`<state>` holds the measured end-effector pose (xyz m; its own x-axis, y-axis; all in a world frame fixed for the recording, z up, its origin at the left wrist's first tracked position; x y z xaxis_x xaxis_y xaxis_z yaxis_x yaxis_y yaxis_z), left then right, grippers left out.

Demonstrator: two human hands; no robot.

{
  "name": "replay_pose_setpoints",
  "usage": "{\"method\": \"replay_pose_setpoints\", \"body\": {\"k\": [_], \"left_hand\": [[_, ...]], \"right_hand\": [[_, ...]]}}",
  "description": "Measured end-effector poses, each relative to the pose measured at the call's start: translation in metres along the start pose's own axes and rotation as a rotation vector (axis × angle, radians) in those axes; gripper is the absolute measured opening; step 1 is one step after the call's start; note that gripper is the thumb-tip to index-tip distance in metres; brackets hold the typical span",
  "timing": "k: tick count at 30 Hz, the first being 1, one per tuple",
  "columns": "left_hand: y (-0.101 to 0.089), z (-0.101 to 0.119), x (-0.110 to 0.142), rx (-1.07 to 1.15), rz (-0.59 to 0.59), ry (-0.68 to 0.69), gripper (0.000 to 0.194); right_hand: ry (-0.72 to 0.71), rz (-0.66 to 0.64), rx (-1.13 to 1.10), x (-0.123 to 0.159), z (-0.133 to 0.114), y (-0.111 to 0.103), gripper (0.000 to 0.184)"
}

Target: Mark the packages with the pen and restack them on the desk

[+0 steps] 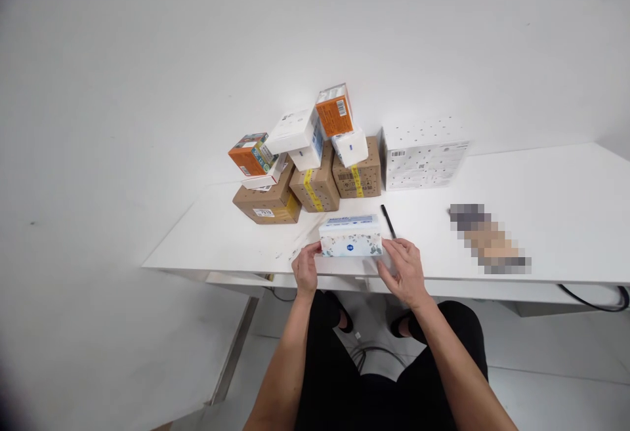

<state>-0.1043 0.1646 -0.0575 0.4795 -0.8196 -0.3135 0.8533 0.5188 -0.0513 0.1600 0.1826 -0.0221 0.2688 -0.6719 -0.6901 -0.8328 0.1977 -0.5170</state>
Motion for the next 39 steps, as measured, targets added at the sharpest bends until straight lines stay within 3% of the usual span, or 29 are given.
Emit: {"method": "replay_pose_setpoints", "body": {"k": [8, 12, 14, 16, 19, 22, 26, 28, 30, 34, 39], "left_hand": [[-0.001, 0.003, -0.001, 0.064, 0.021, 0.015, 0.047], [0.004, 0.002, -0.004, 0.044, -0.03, -0.032, 0.041], [0.011, 0.003, -0.006, 0.018, -0.112, -0.055, 0.039], [0.023, 0.005, -0.006, -0.031, -0.238, -0.048, 0.049], [0.038, 0.005, -0.004, -0.197, -0.383, -0.059, 0.088], [0.041, 0.001, -0.003, -0.375, -0.371, -0.098, 0.105], [0.043, 0.002, -0.001, -0.436, -0.374, -0.076, 0.104], [0.044, 0.0, 0.001, -0.411, -0.395, -0.059, 0.104], [0.043, -0.001, 0.001, -0.365, -0.401, -0.041, 0.102], [0.035, 0.001, 0.0, -0.259, -0.351, -0.031, 0.094], [0.024, 0.017, -0.006, -0.125, -0.317, 0.013, 0.092]], "right_hand": [[0.014, 0.008, 0.026, -0.003, -0.004, -0.002, 0.059], [0.052, -0.057, 0.145, -0.003, 0.002, 0.008, 0.055], [0.063, -0.083, 0.2, -0.002, 0.004, 0.013, 0.052], [0.074, -0.099, 0.249, -0.002, 0.005, 0.017, 0.048], [0.098, -0.126, 0.294, -0.003, 0.006, 0.02, 0.046], [0.098, -0.124, 0.278, -0.002, 0.007, 0.019, 0.045], [0.1, -0.016, 0.155, 0.0, 0.013, 0.009, 0.037], [0.178, 0.081, 0.111, -0.001, 0.025, 0.0, 0.033], [0.342, 0.123, 0.118, -0.004, 0.046, -0.004, 0.033], [0.669, -0.105, 0.209, -0.018, 0.086, 0.01, 0.038], [0.737, -0.255, 0.193, -0.042, 0.104, 0.02, 0.01]]}}
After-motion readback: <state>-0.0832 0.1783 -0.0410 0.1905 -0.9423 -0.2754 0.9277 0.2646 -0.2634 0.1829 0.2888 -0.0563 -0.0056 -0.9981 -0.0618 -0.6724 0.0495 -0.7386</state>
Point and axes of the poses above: each hand's wrist, its own x-axis away from the middle knuckle, its own y-axis out of the palm, z = x × y, the point moved 10 cm from there along -x, towards the middle knuckle, and after that the axes turned 7 degrees about -x, right-handed, at the moved point
